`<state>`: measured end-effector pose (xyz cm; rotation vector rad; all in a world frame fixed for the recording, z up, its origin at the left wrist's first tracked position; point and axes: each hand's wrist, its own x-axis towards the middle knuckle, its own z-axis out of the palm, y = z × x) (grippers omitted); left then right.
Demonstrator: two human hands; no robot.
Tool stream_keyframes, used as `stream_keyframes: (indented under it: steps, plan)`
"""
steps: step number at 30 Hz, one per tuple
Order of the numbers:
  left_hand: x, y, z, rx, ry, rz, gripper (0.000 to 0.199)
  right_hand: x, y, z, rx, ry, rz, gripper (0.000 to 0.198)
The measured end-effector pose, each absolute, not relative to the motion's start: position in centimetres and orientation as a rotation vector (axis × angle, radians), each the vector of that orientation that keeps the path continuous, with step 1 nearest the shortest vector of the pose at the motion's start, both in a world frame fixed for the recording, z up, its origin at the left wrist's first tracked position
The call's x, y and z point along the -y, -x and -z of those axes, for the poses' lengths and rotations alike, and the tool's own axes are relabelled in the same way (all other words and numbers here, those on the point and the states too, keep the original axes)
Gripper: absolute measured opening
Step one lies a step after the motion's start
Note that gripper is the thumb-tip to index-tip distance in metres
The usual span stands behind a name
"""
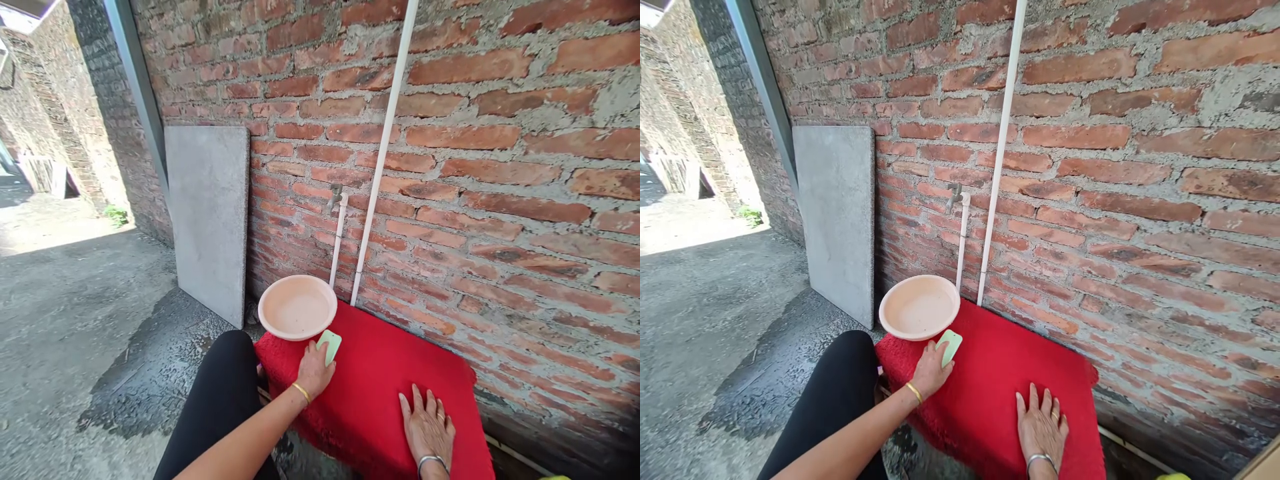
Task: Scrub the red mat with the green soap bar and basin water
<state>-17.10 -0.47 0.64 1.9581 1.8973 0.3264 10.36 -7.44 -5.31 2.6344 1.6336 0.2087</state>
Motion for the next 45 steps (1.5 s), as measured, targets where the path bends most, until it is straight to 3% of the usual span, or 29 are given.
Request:
stream_keyframes:
  steps: [4, 9, 13, 17, 20, 24, 29, 33, 37, 41, 45]
  plan:
    - [1.5, 16.2, -0.1, -1.872, -1.959, -0.258, 0.064, 7.4, -10.6, 5.5, -1.666, -2.659, -0.210, 0.062]
    - [3.7, 13.1, 0.4, -1.509, -2.075, -0.227, 0.071, 7.5, -10.6, 5.4, -1.648, -2.655, -0.222, 0.062]
    - [4.2, 13.3, 0.1, -1.278, -2.136, -0.255, 0.059, 7.6, -10.8, 4.8, -1.685, -2.674, -0.189, 0.063]
    - [3.6, 14.8, -0.4, -1.163, -2.289, -0.229, 0.052, 7.9, -10.1, 3.6, -2.041, -2.624, -0.016, 0.059]
    - [3.2, 15.3, -1.2, -1.039, -2.374, -0.161, 0.047, 8.5, -8.4, 2.3, -2.368, -2.388, 0.149, 0.074]
    - [3.2, 15.4, -2.3, -0.799, -2.394, -0.150, 0.039, 9.3, -6.1, 1.1, -2.405, -2.134, 0.473, 0.086]
    - [3.8, 15.3, -2.9, -0.640, -2.372, -0.201, 0.034, 9.5, -4.6, 1.2, -2.422, -2.006, 0.681, 0.073]
    - [2.7, 16.2, -3.1, -0.601, -2.290, -0.322, 0.045, 9.3, -4.8, 1.7, -2.405, -2.140, 0.676, 0.060]
    - [0.1, 17.6, -2.3, -1.092, -2.267, -0.448, 0.061, 9.0, -6.5, 2.1, -2.241, -2.501, 0.421, 0.059]
    - [-2.2, 18.3, 0.8, -1.273, -2.465, -0.393, 0.057, 9.2, -7.6, 2.4, -1.988, -2.637, 0.143, 0.056]
    - [-3.0, 18.5, 4.4, -1.206, -2.597, -0.383, 0.056, 9.8, -7.0, 2.2, -2.023, -2.587, 0.134, 0.059]
